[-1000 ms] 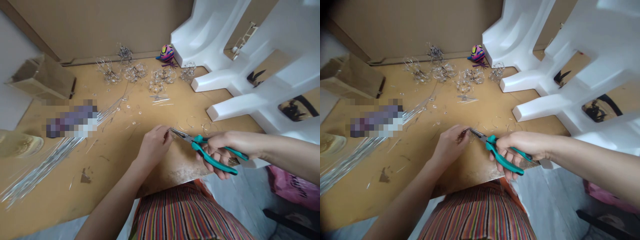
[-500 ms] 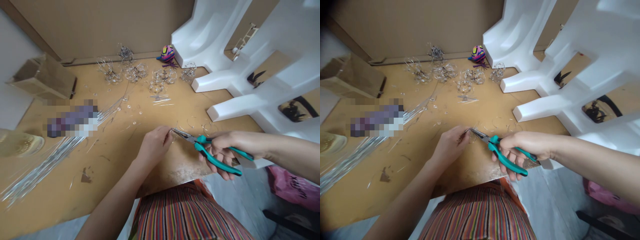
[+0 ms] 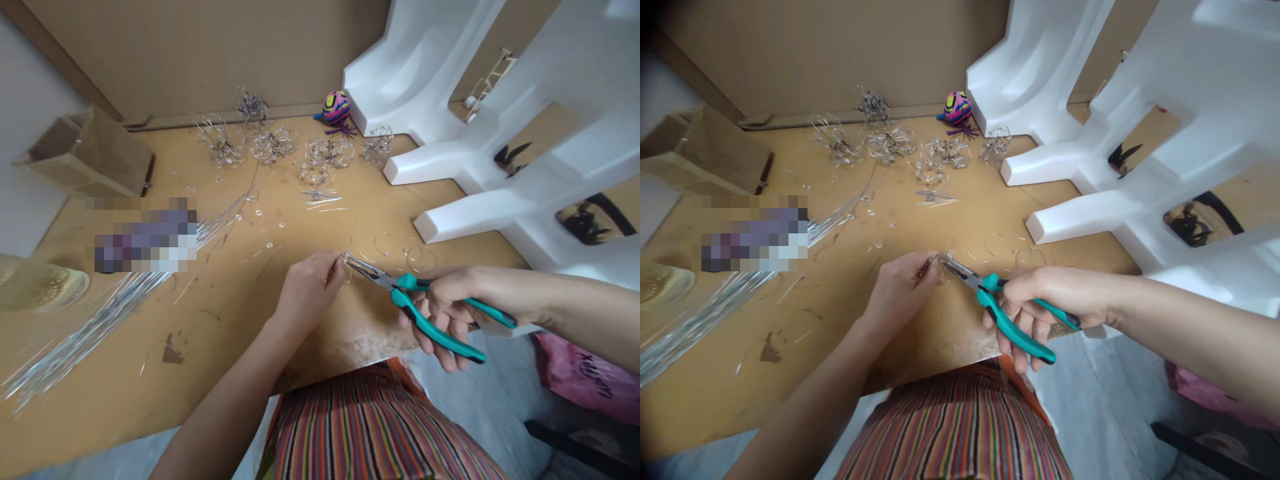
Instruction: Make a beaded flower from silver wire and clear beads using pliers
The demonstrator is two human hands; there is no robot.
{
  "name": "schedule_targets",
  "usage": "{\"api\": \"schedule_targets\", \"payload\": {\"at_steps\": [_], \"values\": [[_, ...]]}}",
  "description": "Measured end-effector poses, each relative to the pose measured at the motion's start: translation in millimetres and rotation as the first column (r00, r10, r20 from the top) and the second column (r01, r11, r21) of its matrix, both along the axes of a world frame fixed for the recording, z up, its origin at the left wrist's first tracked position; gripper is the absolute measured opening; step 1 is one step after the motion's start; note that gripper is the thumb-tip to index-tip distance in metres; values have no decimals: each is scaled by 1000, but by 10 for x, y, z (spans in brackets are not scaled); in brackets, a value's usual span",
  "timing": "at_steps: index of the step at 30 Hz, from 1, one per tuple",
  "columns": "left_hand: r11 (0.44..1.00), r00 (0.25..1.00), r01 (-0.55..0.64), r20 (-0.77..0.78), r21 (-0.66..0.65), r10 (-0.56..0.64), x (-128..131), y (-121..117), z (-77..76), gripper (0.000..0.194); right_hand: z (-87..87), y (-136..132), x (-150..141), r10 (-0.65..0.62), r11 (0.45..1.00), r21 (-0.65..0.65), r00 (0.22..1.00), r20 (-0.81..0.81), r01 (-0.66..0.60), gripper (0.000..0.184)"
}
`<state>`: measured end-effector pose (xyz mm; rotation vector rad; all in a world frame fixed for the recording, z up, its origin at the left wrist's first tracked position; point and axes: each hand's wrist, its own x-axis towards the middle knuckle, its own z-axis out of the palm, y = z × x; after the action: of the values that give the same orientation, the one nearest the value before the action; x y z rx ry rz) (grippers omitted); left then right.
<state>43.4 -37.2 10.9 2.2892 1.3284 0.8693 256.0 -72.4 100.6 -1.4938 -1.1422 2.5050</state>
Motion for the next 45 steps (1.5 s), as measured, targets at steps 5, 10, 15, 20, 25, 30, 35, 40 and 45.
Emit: {"api": "schedule_targets", "payload": {"at_steps": [5,10,15,20,25,30,35,40,45], "values": [[1000,1000,-6,11,20,5,12,-7,1,21,21,-39,-50,8,1000,17,999,34,-9,25],[998,1000,-18,-11,59,19,26,-12,-16,19,-21,-19,-71,5,997,76,998,66,-10,23],[988,994,-40,-98,149,55,36,-17,-45,18,-11,-5,-97,22,993,112,991,135,-37,24],[972,981,-55,-169,227,95,57,-35,-46,18,21,-17,-143,26,987,148,981,194,-56,25],[961,967,-55,-226,270,119,73,-66,-27,19,7,-38,-141,30,979,192,975,222,-74,26],[969,972,-26,-220,245,82,62,-72,-33,17,1,-38,-154,71,968,215,962,262,-130,28],[966,973,-27,-214,256,84,59,-65,-50,16,41,-13,-187,92,961,221,945,315,-167,25],[969,974,-17,-213,246,71,58,-74,-55,15,95,3,-200,148,941,223,903,403,-254,16],[970,976,-14,-207,242,65,54,-76,-52,15,119,8,-212,168,932,216,877,450,-290,17]]}}
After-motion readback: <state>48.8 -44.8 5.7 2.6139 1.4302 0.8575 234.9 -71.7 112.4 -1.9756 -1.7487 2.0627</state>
